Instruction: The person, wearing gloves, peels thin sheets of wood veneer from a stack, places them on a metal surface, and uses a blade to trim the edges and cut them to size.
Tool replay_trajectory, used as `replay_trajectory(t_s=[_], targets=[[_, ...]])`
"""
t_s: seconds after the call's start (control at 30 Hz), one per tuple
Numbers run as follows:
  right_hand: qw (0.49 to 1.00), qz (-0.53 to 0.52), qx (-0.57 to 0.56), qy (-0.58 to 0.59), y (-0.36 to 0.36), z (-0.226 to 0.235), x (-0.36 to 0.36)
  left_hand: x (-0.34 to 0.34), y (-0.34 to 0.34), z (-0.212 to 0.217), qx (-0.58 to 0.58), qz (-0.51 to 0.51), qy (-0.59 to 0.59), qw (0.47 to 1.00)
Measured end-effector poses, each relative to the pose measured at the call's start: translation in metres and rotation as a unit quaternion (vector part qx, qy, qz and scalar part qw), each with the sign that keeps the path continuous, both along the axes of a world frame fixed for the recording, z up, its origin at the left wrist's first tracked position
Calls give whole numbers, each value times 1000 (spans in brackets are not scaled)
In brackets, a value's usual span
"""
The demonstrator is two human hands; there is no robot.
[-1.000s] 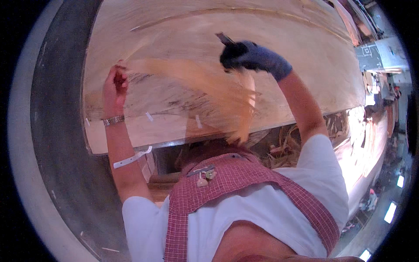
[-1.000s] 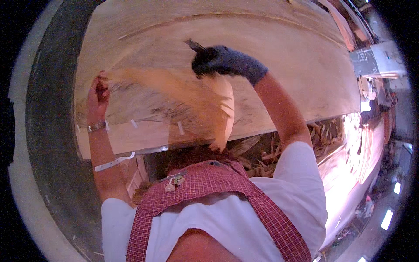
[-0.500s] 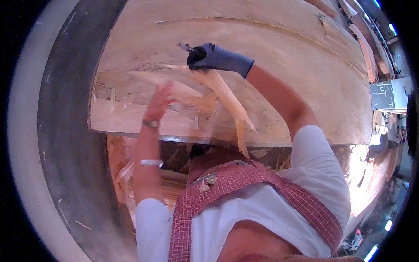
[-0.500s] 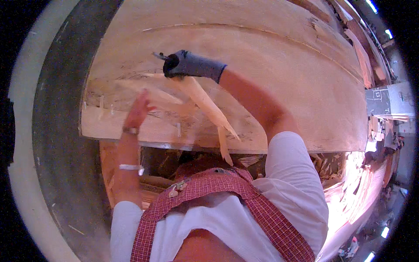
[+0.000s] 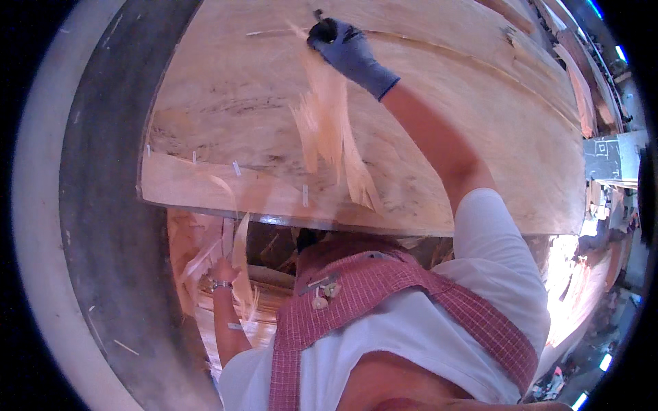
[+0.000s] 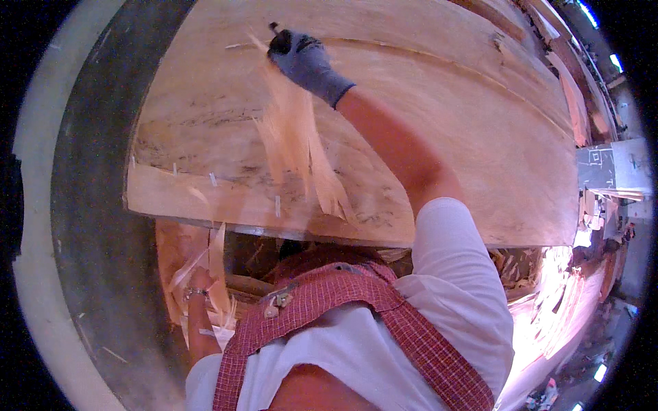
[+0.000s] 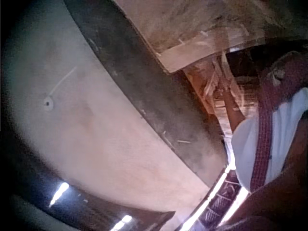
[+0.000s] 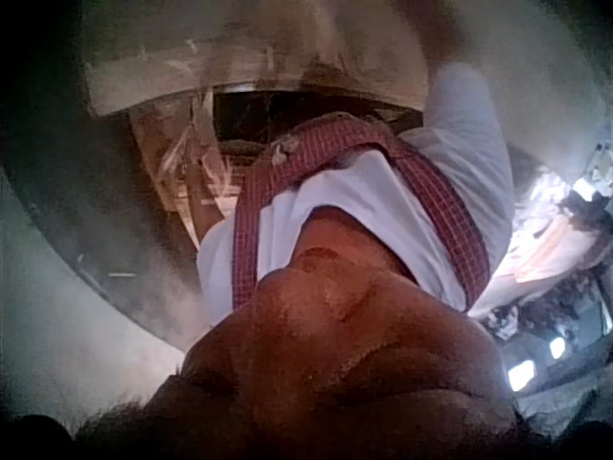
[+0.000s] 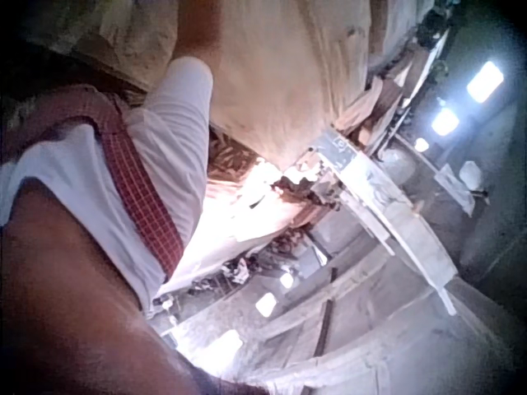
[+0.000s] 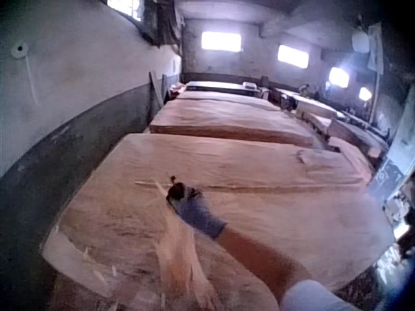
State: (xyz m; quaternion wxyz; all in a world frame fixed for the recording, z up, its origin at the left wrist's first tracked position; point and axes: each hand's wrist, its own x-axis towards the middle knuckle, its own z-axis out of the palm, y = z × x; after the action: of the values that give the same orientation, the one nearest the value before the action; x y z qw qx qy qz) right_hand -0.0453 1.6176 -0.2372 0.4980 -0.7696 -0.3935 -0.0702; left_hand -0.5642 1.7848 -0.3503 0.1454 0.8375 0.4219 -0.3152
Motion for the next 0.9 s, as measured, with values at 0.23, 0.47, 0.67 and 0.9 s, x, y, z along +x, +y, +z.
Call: replay_trajectory(t_s=[0.23, 0.47, 0.67, 0.9], targets=[[983, 166, -27, 77, 54, 27, -71, 254, -53, 57, -173, 64, -641, 745], [957, 205, -87, 188, -25, -91, -52, 269, -22, 73, -262, 290, -632, 669], [896, 297, -167, 283, -125, -123, -165, 149, -18, 38, -217, 401, -542, 706], [909, 261, -257, 200, -98, -136, -135, 139, -5, -56, -245, 428, -536, 685]])
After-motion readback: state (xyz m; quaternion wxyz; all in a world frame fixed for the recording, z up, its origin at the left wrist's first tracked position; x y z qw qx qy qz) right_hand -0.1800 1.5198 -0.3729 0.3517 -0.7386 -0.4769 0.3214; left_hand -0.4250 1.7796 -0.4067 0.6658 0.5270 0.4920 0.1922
